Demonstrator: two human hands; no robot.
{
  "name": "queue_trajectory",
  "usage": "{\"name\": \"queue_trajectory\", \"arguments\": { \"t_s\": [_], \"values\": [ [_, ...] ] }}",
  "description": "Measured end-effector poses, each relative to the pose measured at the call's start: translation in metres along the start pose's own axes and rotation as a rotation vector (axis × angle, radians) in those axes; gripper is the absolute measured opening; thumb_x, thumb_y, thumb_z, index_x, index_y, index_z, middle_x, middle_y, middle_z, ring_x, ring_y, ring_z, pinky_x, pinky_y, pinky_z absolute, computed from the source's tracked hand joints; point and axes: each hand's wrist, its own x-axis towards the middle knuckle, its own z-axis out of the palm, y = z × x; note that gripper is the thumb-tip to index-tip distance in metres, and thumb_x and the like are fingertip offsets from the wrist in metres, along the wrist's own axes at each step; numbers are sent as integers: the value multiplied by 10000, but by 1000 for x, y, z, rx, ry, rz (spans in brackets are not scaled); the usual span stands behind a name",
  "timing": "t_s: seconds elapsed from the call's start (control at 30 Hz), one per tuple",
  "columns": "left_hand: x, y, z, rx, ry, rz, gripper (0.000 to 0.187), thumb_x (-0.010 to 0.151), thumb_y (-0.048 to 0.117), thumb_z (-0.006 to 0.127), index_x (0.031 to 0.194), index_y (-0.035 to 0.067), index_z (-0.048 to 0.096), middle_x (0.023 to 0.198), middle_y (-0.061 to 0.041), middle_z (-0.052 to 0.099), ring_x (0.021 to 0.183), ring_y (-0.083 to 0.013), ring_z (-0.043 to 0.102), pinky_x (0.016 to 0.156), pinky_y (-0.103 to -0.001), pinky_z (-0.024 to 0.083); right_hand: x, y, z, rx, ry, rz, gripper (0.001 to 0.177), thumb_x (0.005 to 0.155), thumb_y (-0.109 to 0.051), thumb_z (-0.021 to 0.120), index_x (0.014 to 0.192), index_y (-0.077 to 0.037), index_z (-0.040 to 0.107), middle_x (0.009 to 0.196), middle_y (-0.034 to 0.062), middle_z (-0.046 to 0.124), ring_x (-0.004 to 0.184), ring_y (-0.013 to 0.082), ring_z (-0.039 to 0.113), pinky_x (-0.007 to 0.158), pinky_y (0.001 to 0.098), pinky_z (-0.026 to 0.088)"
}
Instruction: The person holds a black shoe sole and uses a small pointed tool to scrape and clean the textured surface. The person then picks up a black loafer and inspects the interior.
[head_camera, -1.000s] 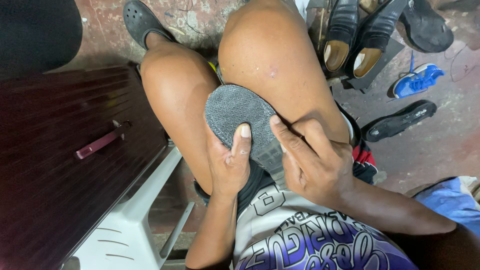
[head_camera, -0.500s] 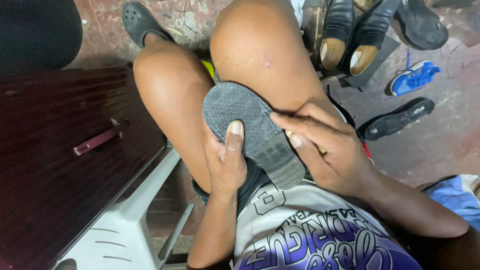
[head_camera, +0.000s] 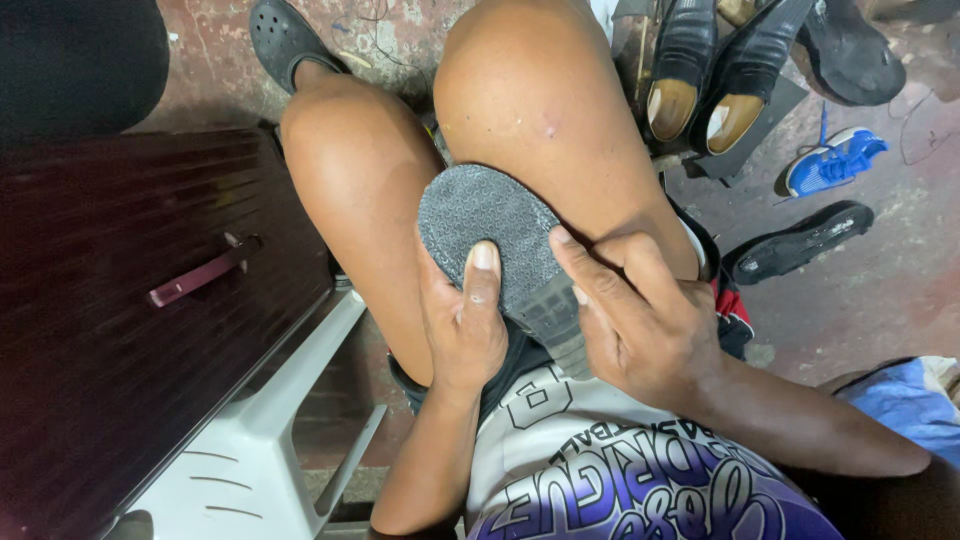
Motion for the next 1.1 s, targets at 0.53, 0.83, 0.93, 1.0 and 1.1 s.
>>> {"name": "queue_trajectory", "arguments": {
  "t_s": [0.53,0.83,0.93,1.0,1.1],
  "values": [
    [9,-4,-8,18,3,-52,461,1062,85,549,1480,-29,394,1350,-121,569,1250,-180,552,1140,-348,444,24,-2,3,-24,-16,-54,438,870,52,692,1307,57,669,924,100,569,700,212,642,601,353,529],
    [5,-7,-6,9,-37,-34,538,1061,114,584,1531,-43,375,1397,-131,555,1305,-193,538,1186,-357,421,41,1,4,36,-51,-19,385,926,-1,685,1310,3,700,915,101,588,709,221,624,619,353,524],
    [8,-8,-5,-18,-50,-19,587,1035,143,588,1544,-41,362,1415,-124,550,1325,-190,536,1193,-354,411,44,8,-4,277,-7,62,344,993,11,596,1329,-5,664,1014,102,628,865,196,643,752,306,541],
    [6,-7,-6,-66,-31,-21,610,1029,166,594,1552,-39,356,1419,-116,550,1332,-186,537,1197,-350,408,43,12,-10,365,44,107,336,997,19,527,1318,23,629,1068,146,630,945,217,632,852,339,518],
    [7,-6,-10,-191,-75,-73,604,1049,194,613,1549,-42,371,1393,-110,567,1303,-180,549,1185,-350,426,32,17,-14,349,-16,341,338,979,-8,598,1307,34,664,959,140,633,801,197,586,738,314,477]
  ]
}}
